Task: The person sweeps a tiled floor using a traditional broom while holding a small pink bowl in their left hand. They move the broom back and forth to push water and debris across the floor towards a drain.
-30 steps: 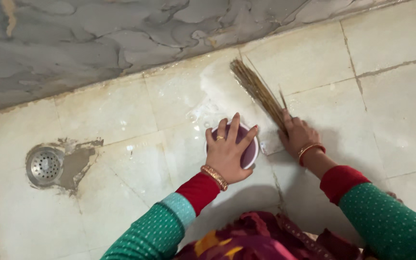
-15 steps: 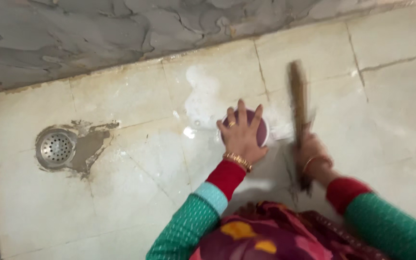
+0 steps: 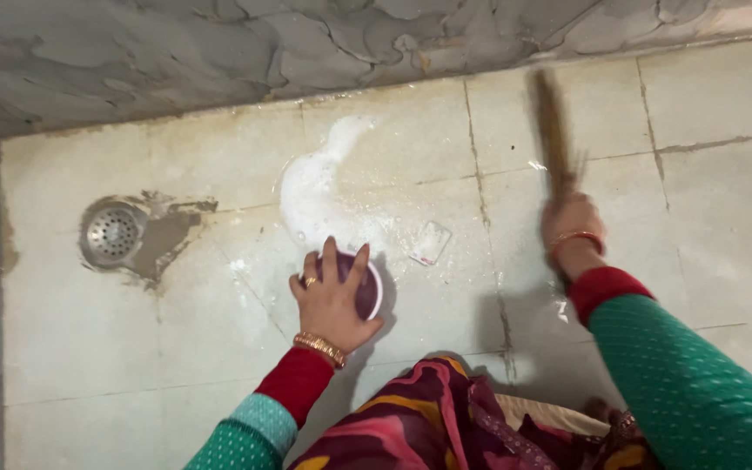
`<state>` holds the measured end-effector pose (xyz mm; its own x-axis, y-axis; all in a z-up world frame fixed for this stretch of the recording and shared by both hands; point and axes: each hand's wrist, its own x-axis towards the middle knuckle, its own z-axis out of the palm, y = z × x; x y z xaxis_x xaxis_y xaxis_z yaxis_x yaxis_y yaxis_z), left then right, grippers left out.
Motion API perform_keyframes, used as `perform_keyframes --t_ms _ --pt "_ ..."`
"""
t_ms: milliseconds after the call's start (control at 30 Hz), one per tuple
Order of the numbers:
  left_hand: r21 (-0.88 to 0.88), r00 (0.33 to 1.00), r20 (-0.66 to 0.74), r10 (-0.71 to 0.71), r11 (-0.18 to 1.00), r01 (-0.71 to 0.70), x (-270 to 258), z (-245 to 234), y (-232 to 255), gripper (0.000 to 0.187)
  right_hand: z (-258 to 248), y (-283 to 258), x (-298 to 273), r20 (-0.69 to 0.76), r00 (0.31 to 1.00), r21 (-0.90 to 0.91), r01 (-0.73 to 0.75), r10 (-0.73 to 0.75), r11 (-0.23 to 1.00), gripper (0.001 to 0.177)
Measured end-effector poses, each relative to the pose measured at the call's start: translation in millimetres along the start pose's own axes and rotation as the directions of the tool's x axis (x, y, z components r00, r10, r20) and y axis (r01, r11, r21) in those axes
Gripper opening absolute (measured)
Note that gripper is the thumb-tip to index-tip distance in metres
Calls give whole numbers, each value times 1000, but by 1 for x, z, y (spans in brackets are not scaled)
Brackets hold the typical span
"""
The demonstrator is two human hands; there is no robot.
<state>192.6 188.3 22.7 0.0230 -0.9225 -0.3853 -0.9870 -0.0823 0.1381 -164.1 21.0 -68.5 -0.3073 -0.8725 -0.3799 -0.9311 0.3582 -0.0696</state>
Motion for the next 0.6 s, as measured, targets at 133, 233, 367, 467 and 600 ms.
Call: perform_keyframes --t_ms 133,233,367,467,600 --pt "-10 999 -17 -30 1000 30 -32 7 -18 119 17 35 6 -195 974 189 -76 113 979 75" --pt "-14 999 -2 -50 999 50 -44 8 -27 122 42 -6 -7 -36 994 247 -94 106 965 56" --pt "-10 999 -6 -54 999 54 -50 8 -28 122 83 -91 -64 120 953 89 267 -277 959 55" --pt "-26 999 -28 -44 999 43 -52 11 -29 120 89 -118 -107 267 808 -36 553 -526 832 69" --pt "-47 995 -62 -75 996 72 -57 16 -38 116 75 -90 -106 206 797 -121 596 -568 794 65"
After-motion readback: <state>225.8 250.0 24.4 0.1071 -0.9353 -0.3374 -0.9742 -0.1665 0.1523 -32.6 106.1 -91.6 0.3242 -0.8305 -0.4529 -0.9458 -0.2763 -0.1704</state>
